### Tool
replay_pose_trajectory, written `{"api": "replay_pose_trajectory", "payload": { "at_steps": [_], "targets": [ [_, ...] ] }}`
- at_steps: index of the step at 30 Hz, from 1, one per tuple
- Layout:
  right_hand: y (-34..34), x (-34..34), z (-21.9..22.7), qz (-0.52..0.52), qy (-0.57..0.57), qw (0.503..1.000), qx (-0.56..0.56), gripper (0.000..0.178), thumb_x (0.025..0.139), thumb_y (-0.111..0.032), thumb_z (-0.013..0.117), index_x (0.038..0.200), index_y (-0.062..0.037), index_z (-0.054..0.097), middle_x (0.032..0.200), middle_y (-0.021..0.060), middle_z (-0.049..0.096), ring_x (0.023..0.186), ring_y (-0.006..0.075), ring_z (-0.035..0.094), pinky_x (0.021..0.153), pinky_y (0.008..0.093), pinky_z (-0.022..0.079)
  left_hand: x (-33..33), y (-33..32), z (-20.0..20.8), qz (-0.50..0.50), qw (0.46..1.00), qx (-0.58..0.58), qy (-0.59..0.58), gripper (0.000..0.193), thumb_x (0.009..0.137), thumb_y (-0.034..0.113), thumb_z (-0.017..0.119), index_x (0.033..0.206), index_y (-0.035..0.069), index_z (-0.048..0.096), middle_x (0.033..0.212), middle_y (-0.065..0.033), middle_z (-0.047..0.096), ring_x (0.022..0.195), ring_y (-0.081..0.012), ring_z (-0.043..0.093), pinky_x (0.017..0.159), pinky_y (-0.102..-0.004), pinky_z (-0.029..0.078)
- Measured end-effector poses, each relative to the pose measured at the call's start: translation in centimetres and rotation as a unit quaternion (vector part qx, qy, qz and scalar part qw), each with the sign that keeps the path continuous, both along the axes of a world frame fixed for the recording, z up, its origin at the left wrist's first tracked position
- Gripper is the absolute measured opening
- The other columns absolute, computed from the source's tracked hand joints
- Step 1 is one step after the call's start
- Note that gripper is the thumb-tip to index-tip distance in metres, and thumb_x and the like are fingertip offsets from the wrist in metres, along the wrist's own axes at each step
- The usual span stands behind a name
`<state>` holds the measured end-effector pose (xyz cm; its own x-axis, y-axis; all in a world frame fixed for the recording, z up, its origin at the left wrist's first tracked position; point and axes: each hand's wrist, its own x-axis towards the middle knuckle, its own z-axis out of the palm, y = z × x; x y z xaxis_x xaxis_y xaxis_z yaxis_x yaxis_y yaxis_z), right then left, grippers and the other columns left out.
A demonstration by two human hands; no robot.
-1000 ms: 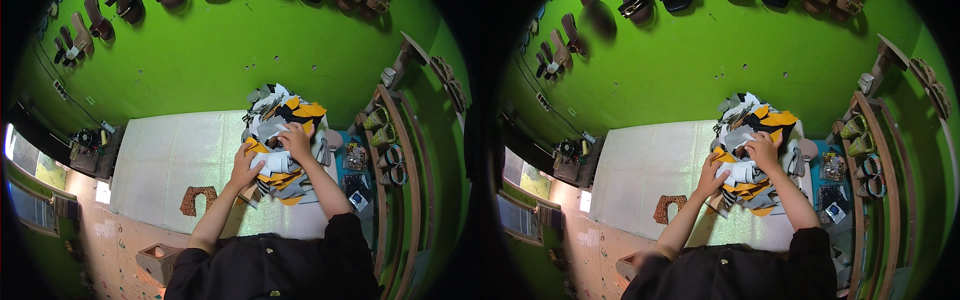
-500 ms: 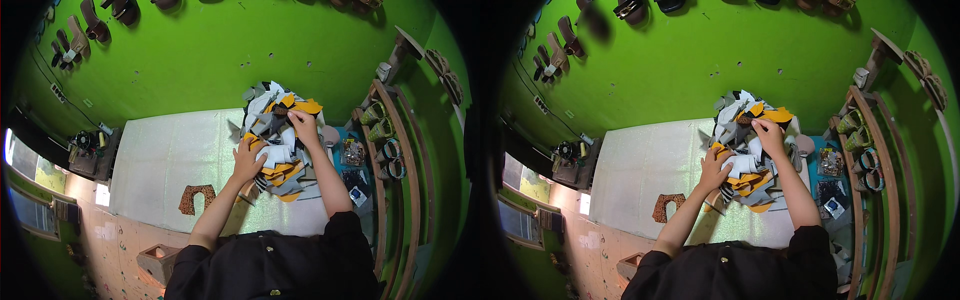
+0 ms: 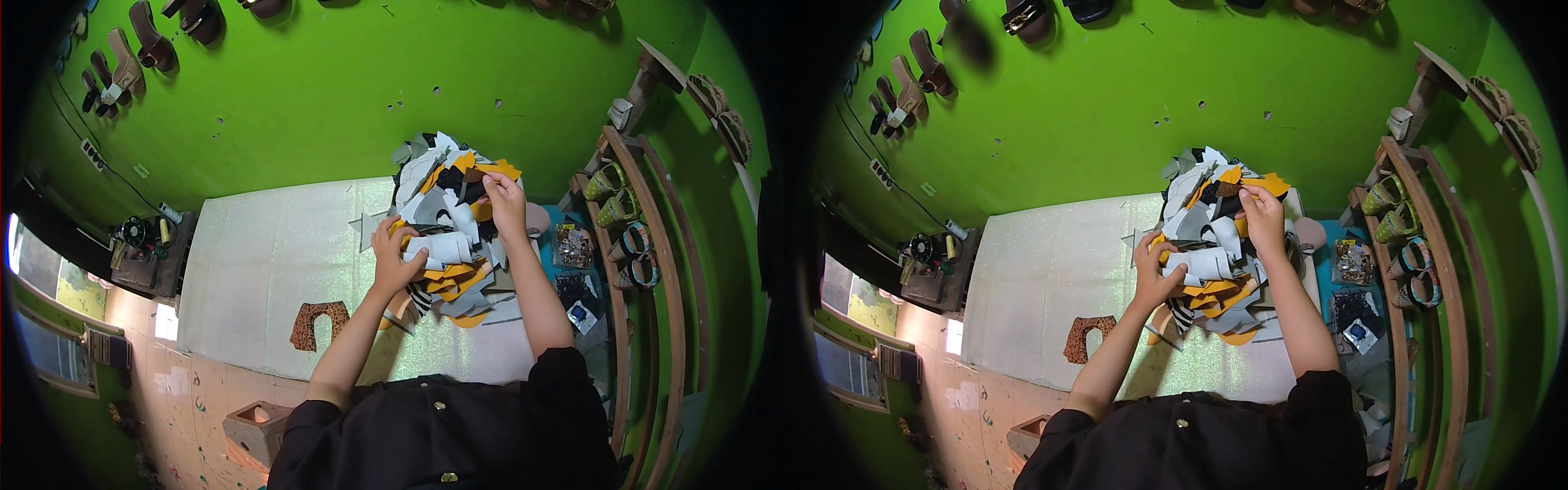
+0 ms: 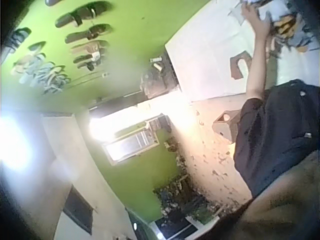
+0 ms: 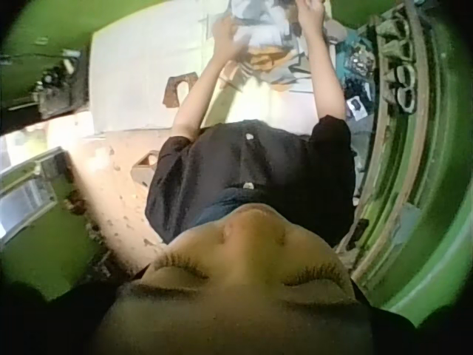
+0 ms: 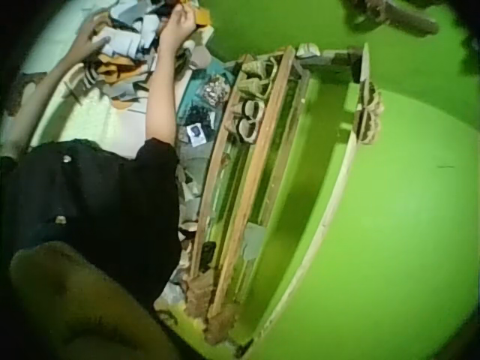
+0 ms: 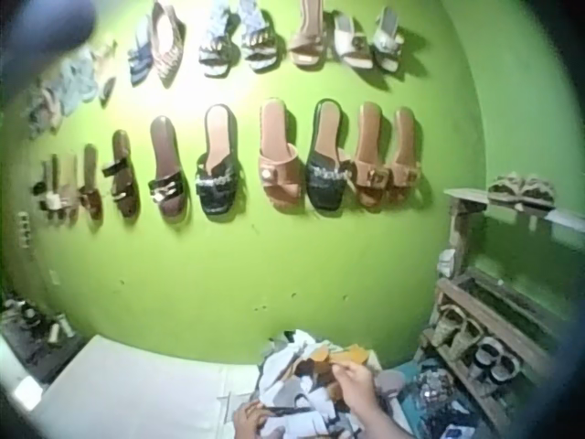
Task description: Organizing and inspecting leopard-print shoe upper components on a workbench in a shoe manufacturing facility.
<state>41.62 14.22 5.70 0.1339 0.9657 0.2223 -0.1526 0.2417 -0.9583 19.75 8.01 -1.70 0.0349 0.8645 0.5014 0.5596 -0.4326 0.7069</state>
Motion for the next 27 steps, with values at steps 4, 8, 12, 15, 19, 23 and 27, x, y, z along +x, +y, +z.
{"api": "replay_pose_trajectory", "payload": {
  "at_steps": [4,8,12,15,19,23,27],
  "targets": [
    [-0.1,0.1,-0.9,0.009,-0.104,0.994,0.037,0.017,0.089,-0.009,0.057,0.101,0.0015,0.063,0.087,0.0037,0.065,0.075,0.0077,0.058,0.064,0.0209,0.046,0.2,0.7,0.3,-0.002,0.998,0.018,-0.061,0.042,0.071,0.026,0.068,0.105,0.007,0.054,0.125,-0.0182,0.045,0.118,-0.0372,0.039,0.101,-0.0473,0.023],
    [-1.0,-0.4,-0.8,0.104,-0.457,0.883,0.023,0.023,0.076,-0.023,0.061,0.098,-0.0228,0.07,0.109,-0.0001,0.063,0.111,0.0219,0.053,0.099,0.0437,0.021,-0.1,2.1,0.9,0.007,0.989,0.014,-0.147,0.043,0.08,0.022,0.061,0.116,0.001,0.047,0.122,-0.0197,0.048,0.115,-0.0362,0.043,0.1,-0.0419,0.03],
    [0.1,-1.6,-1.1,0.043,-0.419,0.905,0.059,0.023,0.078,-0.022,0.058,0.098,-0.0201,0.069,0.115,0.0003,0.06,0.116,0.0221,0.049,0.1,0.0576,0.017,0.1,5.3,1.6,0.003,0.999,-0.024,-0.046,0.053,0.088,0.029,0.053,0.132,0.001,0.04,0.132,-0.0222,0.044,0.125,-0.0343,0.04,0.103,-0.0456,0.028],
    [0.4,-2.4,-1.8,0.054,-0.581,0.81,0.066,0.025,0.08,-0.026,0.057,0.1,-0.0175,0.07,0.123,0.0013,0.058,0.125,0.0253,0.041,0.098,0.0711,0.004,0.9,6.5,1.0,-0.014,0.994,-0.106,0.01,0.057,0.09,0.037,0.05,0.136,0.005,0.039,0.135,-0.02,0.043,0.128,-0.0351,0.038,0.105,-0.0527,0.022],
    [-0.6,-1.4,-3.4,0.199,-0.648,0.735,0.019,0.027,0.083,-0.025,0.052,0.102,-0.0187,0.07,0.133,-0.0018,0.051,0.134,0.0294,0.03,0.096,0.0736,-0.003,1.2,5.1,1.2,-0.099,0.964,-0.123,0.215,0.039,0.089,0.035,0.051,0.122,0.016,0.057,0.128,-0.0112,0.052,0.121,-0.0281,0.046,0.103,-0.0565,0.021],
    [0.2,-0.6,-2.1,0.242,-0.552,0.798,-0.018,0.027,0.086,-0.03,0.05,0.099,-0.0182,0.07,0.129,-0.0001,0.055,0.133,0.0291,0.033,0.099,0.0684,-0.003,0.4,3.7,2.6,-0.11,0.967,-0.184,0.141,0.028,0.089,0.032,0.051,0.108,0.014,0.062,0.115,-0.0074,0.06,0.11,-0.0268,0.053,0.101,-0.059,0.021],
    [1.6,-1.1,-1.3,0.08,-0.476,0.873,0.065,0.022,0.083,-0.026,0.058,0.101,-0.0161,0.068,0.118,0.0021,0.06,0.124,0.0302,0.044,0.102,0.0641,0.001,0.8,3.5,2.2,-0.088,0.97,-0.175,0.141,0.022,0.089,0.029,0.051,0.098,0.01,0.058,0.101,-0.0067,0.062,0.101,-0.0284,0.057,0.102,-0.0593,0.019]
  ]
}}
